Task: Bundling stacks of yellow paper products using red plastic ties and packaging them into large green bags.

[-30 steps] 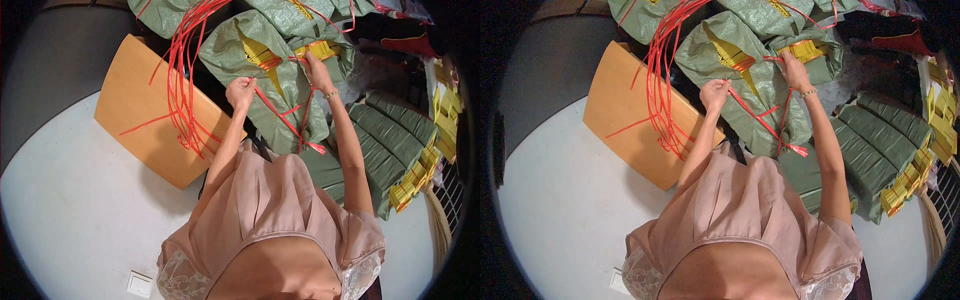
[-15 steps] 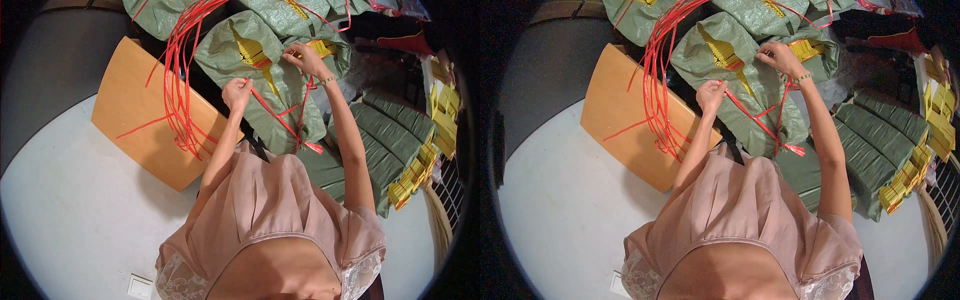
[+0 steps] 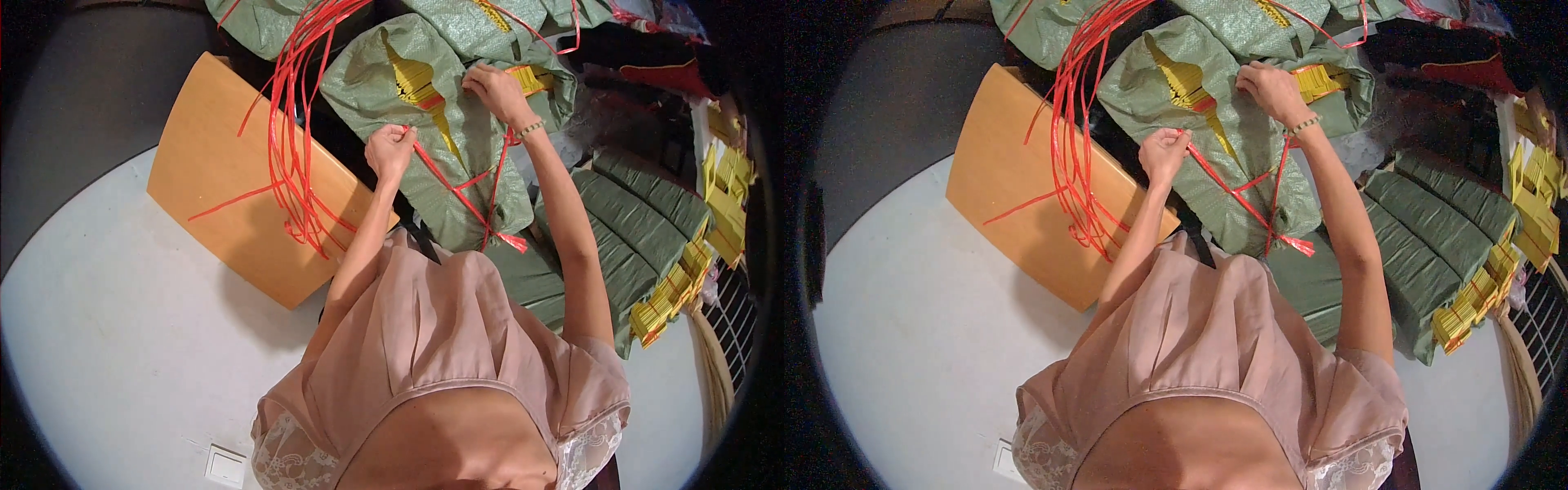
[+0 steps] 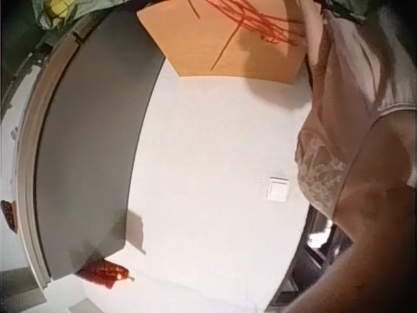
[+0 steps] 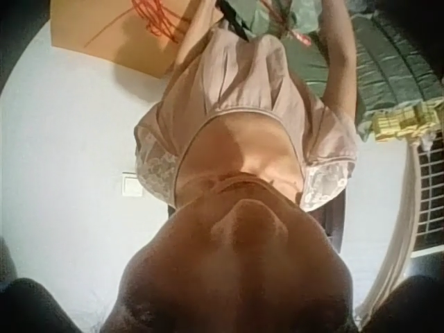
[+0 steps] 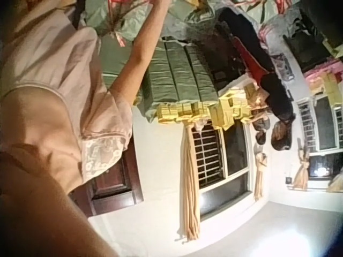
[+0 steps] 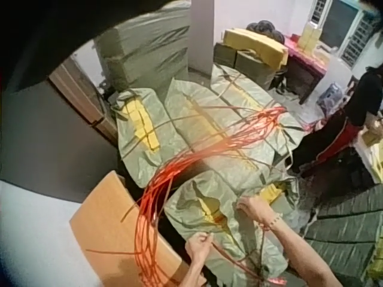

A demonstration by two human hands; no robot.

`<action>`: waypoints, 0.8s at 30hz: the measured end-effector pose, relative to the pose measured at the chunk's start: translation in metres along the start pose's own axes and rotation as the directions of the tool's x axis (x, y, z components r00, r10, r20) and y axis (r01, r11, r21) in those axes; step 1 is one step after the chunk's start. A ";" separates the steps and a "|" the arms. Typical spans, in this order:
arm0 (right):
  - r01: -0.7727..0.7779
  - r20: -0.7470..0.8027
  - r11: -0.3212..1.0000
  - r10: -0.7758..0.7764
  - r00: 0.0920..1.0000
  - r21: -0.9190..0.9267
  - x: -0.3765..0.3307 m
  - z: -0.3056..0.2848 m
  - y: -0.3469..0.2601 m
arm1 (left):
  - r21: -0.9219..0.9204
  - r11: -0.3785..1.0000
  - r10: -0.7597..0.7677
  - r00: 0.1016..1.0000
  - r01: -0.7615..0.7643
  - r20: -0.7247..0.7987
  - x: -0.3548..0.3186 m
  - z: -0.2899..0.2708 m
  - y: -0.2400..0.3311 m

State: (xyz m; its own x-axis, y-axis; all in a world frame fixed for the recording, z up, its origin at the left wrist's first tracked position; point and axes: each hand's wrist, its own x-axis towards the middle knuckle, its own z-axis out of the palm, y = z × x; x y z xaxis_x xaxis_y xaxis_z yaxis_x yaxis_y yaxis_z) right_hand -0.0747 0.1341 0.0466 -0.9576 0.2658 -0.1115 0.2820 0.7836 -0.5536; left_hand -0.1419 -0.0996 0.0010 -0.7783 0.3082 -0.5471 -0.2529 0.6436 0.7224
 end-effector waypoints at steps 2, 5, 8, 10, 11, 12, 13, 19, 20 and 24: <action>-0.024 -0.044 0.993 0.020 0.999 -0.111 0.005 0.000 -0.004 | 0.001 1.000 0.001 1.000 -0.001 -0.008 0.001 0.000 -0.002; 0.031 -0.127 0.977 -0.059 0.990 -0.210 0.008 0.007 -0.004 | 0.025 1.000 0.001 1.000 0.000 -0.023 0.000 -0.001 0.000; -0.069 -0.079 0.974 0.053 0.995 -0.216 0.008 0.016 0.007 | 0.070 0.996 0.055 0.998 -0.052 -0.045 -0.004 -0.001 0.006; -0.058 -0.093 0.973 0.038 0.995 -0.225 0.011 0.017 0.014 | 0.092 0.990 0.110 0.992 -0.105 -0.058 -0.007 0.000 0.011; -0.049 -0.107 0.970 0.024 0.994 -0.237 0.012 0.017 0.015 | 0.105 0.991 0.093 0.994 -0.085 -0.066 -0.007 0.000 0.013; -0.049 -0.107 0.970 0.024 0.994 -0.236 0.012 0.016 0.017 | 0.117 0.991 0.076 0.994 -0.067 -0.073 -0.008 0.000 0.016; -0.039 -0.094 0.966 0.016 0.995 -0.254 0.013 0.014 0.019 | 0.117 0.991 0.077 0.994 -0.068 -0.073 -0.008 0.000 0.016; -0.098 -0.045 0.970 0.090 0.995 -0.221 -0.003 0.010 0.025 | 0.102 0.994 0.034 0.998 -0.027 -0.059 -0.011 -0.005 0.024; -0.091 -0.030 0.976 0.086 0.996 -0.200 -0.006 0.007 0.024 | 0.110 0.993 0.042 0.997 -0.035 -0.068 -0.011 -0.005 0.024; -0.103 0.065 0.995 0.103 0.993 -0.003 -0.017 -0.010 0.025 | 0.126 0.991 0.051 0.995 -0.041 -0.081 -0.011 -0.003 0.022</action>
State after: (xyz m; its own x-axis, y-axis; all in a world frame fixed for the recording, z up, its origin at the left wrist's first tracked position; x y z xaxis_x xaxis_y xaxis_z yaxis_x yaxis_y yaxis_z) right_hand -0.0505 0.1551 0.0427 -0.9252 0.3083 -0.2214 0.3796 0.7536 -0.5367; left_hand -0.1410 -0.0910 0.0237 -0.8342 0.2828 -0.4734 -0.1465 0.7139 0.6848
